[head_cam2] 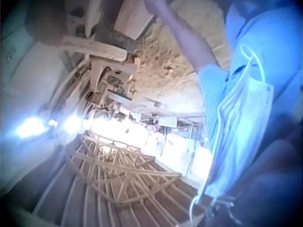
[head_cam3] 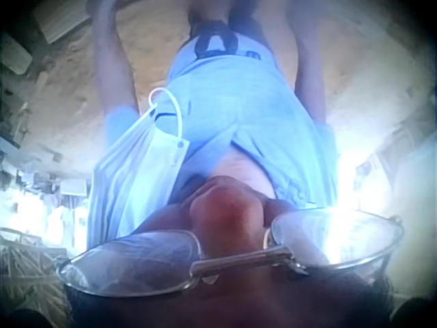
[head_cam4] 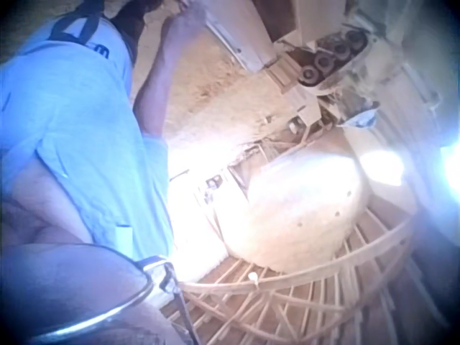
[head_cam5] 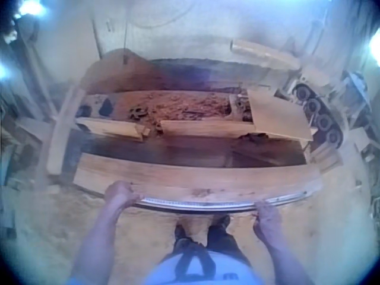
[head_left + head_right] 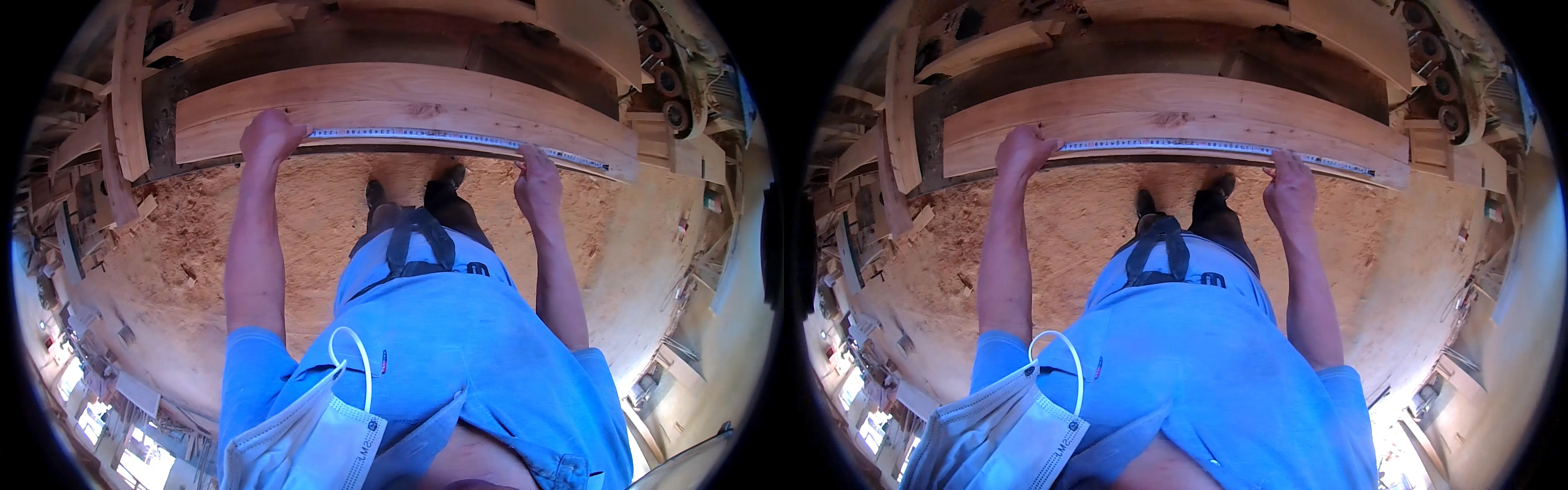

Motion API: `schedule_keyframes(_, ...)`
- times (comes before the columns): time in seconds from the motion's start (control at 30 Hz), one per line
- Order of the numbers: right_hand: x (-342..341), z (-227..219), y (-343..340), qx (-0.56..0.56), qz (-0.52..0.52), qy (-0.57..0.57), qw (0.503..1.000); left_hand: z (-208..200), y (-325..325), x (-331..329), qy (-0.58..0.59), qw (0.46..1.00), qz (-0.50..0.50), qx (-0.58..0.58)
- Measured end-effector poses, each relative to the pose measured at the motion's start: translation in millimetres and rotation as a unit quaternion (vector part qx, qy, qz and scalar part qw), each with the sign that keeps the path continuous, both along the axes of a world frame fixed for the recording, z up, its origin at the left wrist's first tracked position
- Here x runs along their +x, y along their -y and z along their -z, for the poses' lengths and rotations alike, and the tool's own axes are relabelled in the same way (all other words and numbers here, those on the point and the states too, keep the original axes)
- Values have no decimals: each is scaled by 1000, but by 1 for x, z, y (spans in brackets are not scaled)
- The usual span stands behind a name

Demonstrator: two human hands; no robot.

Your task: The person measures a long wooden plank using a tape measure and marks specific points with a pencil. They repeatedly reposition the tape measure to verify measurements and make additional marks along the plank's length. The person also uses a metal ruler to draw straight lines between the marked points.

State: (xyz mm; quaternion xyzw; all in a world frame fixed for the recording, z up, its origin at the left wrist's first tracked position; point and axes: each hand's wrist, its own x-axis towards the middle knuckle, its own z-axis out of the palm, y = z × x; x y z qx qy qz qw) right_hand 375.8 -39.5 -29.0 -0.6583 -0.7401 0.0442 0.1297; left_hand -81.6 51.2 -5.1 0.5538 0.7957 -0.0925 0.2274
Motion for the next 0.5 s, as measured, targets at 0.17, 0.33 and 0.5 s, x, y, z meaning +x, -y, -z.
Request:
schedule_keyframes(0.17,1,2,-1,-11,9,-16,1000,-3,0,-1,0,1000,3,0)
schedule_keyframes(0.33,3,-3,-3,-22,14,-7,1000,-14,-5,7,-7,999,2,-41)
schedule_keyframes(0.5,3,-1,-3,7,7,-25,1000,-6,-6,3,3,1000,9,-18)
